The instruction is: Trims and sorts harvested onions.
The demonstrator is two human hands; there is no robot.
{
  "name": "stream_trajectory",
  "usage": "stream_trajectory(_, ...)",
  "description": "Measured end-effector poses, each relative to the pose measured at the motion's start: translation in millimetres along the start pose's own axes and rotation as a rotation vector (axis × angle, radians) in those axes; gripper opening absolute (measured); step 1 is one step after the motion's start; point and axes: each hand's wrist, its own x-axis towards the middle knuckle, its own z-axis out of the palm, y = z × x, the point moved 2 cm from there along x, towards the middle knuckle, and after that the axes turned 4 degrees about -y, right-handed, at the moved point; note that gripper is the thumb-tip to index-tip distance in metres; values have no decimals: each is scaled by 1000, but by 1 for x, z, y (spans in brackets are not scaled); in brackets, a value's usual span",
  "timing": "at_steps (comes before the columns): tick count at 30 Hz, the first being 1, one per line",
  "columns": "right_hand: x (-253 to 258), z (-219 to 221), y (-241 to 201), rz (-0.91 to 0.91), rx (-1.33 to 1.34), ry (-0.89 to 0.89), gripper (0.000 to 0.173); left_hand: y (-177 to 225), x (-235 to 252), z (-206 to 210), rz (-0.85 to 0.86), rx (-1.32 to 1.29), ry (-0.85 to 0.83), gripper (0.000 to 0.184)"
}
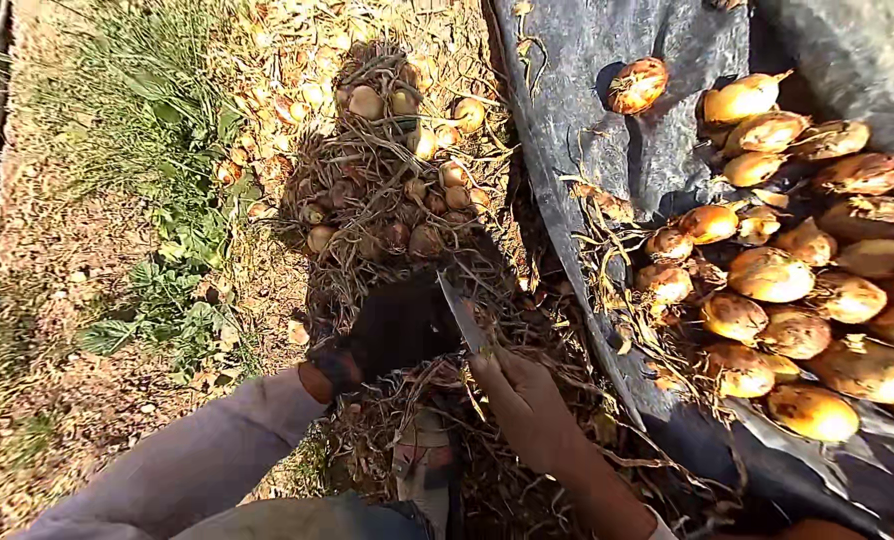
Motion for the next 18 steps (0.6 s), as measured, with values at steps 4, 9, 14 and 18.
stream_trajectory(4,-17,12,5,-1,36,92,58,-52,15,-44,-309,-204,150,67)
stream_trajectory(9,4,1,36,284,-157,88,72,-8,7,-49,-81,-425,-194,54)
stream_trajectory(14,2,-30,17,-155,159,496,55,-101,9,27,-188,176,-402,46)
stream_trajectory(18,9,-54,27,141,196,407,42,-136,-24,42,-563,247,-723,45)
